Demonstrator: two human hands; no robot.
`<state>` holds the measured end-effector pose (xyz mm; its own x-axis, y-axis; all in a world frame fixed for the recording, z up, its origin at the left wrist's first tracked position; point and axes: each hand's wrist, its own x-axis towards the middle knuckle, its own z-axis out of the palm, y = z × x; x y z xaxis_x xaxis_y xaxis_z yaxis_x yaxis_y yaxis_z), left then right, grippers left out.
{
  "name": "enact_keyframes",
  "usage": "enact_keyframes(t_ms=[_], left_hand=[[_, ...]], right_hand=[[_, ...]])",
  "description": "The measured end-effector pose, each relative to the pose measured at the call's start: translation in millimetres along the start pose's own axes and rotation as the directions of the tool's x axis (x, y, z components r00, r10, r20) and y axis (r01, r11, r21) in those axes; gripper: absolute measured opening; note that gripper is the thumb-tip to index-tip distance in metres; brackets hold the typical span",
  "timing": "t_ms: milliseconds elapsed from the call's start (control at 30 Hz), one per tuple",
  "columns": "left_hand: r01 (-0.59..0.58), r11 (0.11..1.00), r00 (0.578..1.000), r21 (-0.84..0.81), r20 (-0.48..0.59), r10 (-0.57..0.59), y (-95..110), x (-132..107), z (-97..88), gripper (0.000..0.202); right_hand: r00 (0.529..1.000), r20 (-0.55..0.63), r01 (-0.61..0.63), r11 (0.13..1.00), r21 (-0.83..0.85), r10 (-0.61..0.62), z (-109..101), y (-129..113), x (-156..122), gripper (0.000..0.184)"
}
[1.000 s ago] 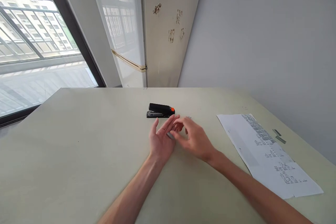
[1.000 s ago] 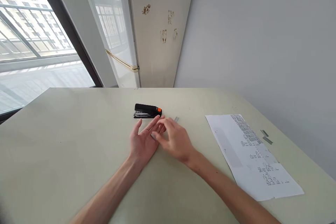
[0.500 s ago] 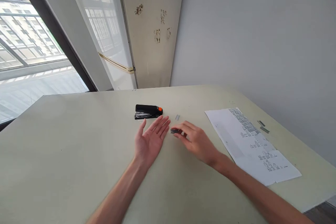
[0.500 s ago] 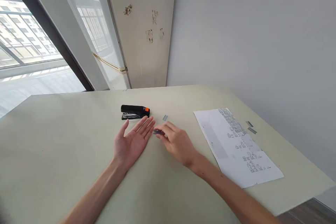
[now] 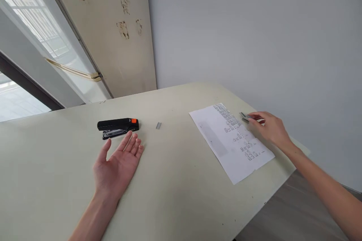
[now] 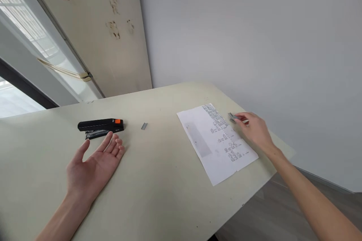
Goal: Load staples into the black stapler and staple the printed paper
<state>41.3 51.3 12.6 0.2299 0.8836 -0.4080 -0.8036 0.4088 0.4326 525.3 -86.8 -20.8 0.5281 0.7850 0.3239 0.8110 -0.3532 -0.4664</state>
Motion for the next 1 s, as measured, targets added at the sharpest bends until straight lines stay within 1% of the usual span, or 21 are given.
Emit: enact_keyframes(t_ms=[100, 200, 267, 333, 400, 467, 567, 667, 733, 800, 1000], left_hand=[[-0.011, 1.0, 1.0, -0.014, 0.003, 0.012, -1, 0, 0.4, 0.045], [-0.019, 1.0, 1.0, -0.016, 0.016, 0.019, -2, 1, 0.1, 0.044], [-0.027, 0.999, 1.0, -0.018, 0.014, 0.027, -2, 1, -0.1, 0.045], [-0.038, 0.999, 0.999, -0.024, 0.005, 0.038, -2, 2, -0.2, 0.047], [-0.043, 0.999, 0.999, -0.033, -0.003, 0.043, -2, 3, -0.2, 0.048], [-0.044, 0.998, 0.999, -0.041, -0.005, 0.044, -1, 4, -0.1, 0.048], [-0.037, 0.998, 0.999, -0.053, -0.012, 0.036, -1, 4, -0.3, 0.048], [-0.019, 0.998, 1.0, -0.053, -0.018, 0.018, -1, 5, -0.7, 0.046], [-0.009, 0.999, 1.0, -0.05, -0.015, 0.008, 0, 5, -1.4, 0.044], [-0.007, 0.999, 1.0, -0.048, -0.009, 0.006, 0, 5, -2.3, 0.043], [-0.008, 0.999, 1.0, -0.037, -0.03, 0.007, 0, 5, -3.6, 0.037]], right_hand=[[0.997, 0.002, -0.073, 0.997, -0.024, 0.073, 1, 31, 5, 0.037], [0.994, 0.0, -0.105, 0.994, -0.021, 0.105, 3, 43, 6, 0.039], [0.993, -0.024, -0.114, 0.993, -0.011, 0.113, 2, 42, 0, 0.041], [0.99, -0.065, -0.124, 0.992, -0.004, 0.123, 0, 35, -13, 0.045], [0.987, -0.103, -0.124, 0.992, 0.004, 0.123, -2, 23, -35, 0.047], [0.993, -0.081, -0.086, 0.996, 0.028, 0.088, -4, 7, -59, 0.045], [0.999, 0.044, -0.026, 0.995, 0.093, 0.022, -6, -15, -89, 0.039], [0.983, 0.173, 0.048, 0.994, 0.097, -0.064, -3, -27, -101, 0.041], [0.96, 0.243, 0.126, 0.99, 0.067, -0.139, 2, -30, -100, 0.046], [0.937, 0.289, 0.199, 0.98, 0.027, -0.198, 8, -31, -94, 0.052], [0.877, 0.391, 0.324, 0.944, -0.058, -0.277, 26, -33, -83, 0.063]])
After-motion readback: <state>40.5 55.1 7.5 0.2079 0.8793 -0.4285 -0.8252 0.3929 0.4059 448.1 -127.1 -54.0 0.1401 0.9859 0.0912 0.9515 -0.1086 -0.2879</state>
